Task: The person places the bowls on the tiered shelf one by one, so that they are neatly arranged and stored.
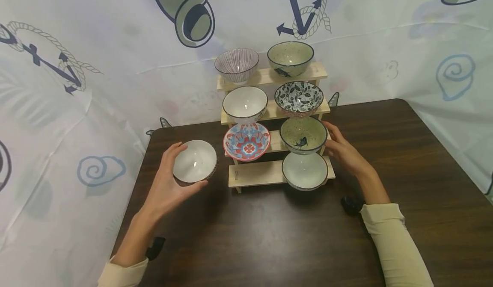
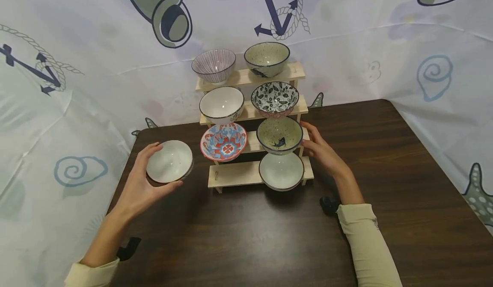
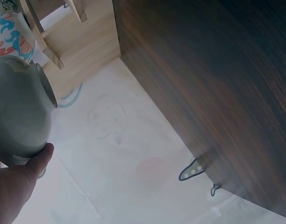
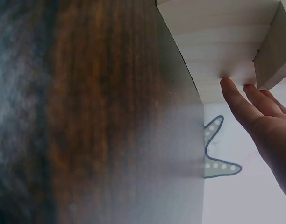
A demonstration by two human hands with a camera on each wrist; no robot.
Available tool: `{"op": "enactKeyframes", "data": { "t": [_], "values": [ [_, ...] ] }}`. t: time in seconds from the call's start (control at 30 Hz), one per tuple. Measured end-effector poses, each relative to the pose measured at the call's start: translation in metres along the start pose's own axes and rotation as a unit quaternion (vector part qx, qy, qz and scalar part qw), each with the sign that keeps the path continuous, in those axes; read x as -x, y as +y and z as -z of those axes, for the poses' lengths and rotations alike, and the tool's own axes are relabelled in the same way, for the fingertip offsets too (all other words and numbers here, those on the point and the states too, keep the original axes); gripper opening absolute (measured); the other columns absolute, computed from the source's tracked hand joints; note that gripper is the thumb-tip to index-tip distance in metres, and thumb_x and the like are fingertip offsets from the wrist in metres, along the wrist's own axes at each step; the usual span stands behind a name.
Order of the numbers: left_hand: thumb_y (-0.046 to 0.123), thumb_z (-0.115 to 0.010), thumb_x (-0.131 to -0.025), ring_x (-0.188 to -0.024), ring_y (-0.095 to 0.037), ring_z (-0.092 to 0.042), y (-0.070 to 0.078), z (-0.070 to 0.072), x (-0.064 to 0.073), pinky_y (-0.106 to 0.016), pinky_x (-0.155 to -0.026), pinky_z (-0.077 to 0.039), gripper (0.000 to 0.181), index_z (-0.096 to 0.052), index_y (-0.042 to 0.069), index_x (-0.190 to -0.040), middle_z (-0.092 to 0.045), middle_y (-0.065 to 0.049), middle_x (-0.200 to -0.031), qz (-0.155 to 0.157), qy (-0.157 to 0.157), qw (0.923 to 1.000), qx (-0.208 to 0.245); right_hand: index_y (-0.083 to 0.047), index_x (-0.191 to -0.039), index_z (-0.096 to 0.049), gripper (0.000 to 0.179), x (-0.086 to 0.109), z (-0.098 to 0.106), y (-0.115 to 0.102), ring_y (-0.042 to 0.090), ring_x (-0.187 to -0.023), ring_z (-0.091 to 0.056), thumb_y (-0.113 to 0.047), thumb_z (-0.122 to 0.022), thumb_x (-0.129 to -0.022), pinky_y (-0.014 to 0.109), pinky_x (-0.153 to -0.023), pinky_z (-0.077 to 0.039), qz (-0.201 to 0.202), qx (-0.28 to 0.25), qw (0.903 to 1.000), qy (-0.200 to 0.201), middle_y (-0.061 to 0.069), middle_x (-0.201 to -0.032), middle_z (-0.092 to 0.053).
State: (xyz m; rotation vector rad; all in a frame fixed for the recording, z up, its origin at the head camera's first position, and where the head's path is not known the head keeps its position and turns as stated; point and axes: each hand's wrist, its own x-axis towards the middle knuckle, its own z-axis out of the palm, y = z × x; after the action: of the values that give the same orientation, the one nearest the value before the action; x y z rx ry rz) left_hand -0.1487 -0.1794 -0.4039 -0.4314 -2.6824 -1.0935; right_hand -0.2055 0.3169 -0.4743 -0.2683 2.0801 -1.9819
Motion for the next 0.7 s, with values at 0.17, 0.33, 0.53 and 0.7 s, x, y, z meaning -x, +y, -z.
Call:
{"op": "enactKeyframes", "data": {
  "t": [0.17, 0.33, 0.53, 0.7],
  "values": [
    [0.026, -0.098, -0.067, -0.140, -0.042, -0.045, 0.001, -0.003, 0.002, -0.061, -0.099, -0.048, 0.104, -0.042, 0.020, -0.154, -0.033, -0.013, -0.164, -0.009, -0.007, 0.9999, 0.007, -0.030, -0.165, -0.005, 0.066, 0.001, -0.001, 0.000, 0.040, -0.158, -0.010, -0.030, -0.042, -0.112, 0.073, -0.122, -0.009, -0.005, -0.001, 1.0000, 0.001, 0.019, -0.170, -0.011],
    [0.024, -0.098, -0.066, -0.141, -0.040, -0.046, 0.003, -0.006, 0.004, -0.059, -0.099, -0.050, 0.104, -0.042, 0.021, -0.154, -0.035, -0.010, -0.163, -0.020, -0.008, 0.9997, 0.013, -0.030, -0.166, -0.005, 0.066, 0.001, -0.001, 0.000, 0.042, -0.159, -0.008, -0.030, -0.042, -0.112, 0.075, -0.121, -0.008, -0.001, 0.000, 1.0000, 0.001, 0.020, -0.171, -0.008],
    [0.025, -0.098, -0.067, -0.140, -0.040, -0.047, 0.005, -0.010, 0.009, -0.058, -0.097, -0.052, 0.103, -0.042, 0.022, -0.154, -0.035, -0.010, -0.163, -0.020, -0.016, 0.9995, 0.019, -0.031, -0.166, -0.005, 0.066, 0.001, -0.001, -0.001, 0.043, -0.159, -0.005, -0.031, -0.042, -0.112, 0.077, -0.120, -0.006, -0.001, 0.003, 1.0000, 0.000, 0.019, -0.171, -0.006],
    [0.025, -0.098, -0.067, -0.138, -0.040, -0.049, 0.006, -0.014, 0.013, -0.057, -0.096, -0.053, 0.103, -0.042, 0.020, -0.154, -0.036, -0.013, -0.162, -0.023, -0.021, 0.9994, 0.017, -0.030, -0.166, -0.004, 0.066, 0.001, -0.001, -0.001, 0.044, -0.159, -0.004, -0.031, -0.042, -0.111, 0.078, -0.120, -0.005, -0.005, 0.006, 1.0000, 0.001, 0.019, -0.171, -0.006]
  ]
}}
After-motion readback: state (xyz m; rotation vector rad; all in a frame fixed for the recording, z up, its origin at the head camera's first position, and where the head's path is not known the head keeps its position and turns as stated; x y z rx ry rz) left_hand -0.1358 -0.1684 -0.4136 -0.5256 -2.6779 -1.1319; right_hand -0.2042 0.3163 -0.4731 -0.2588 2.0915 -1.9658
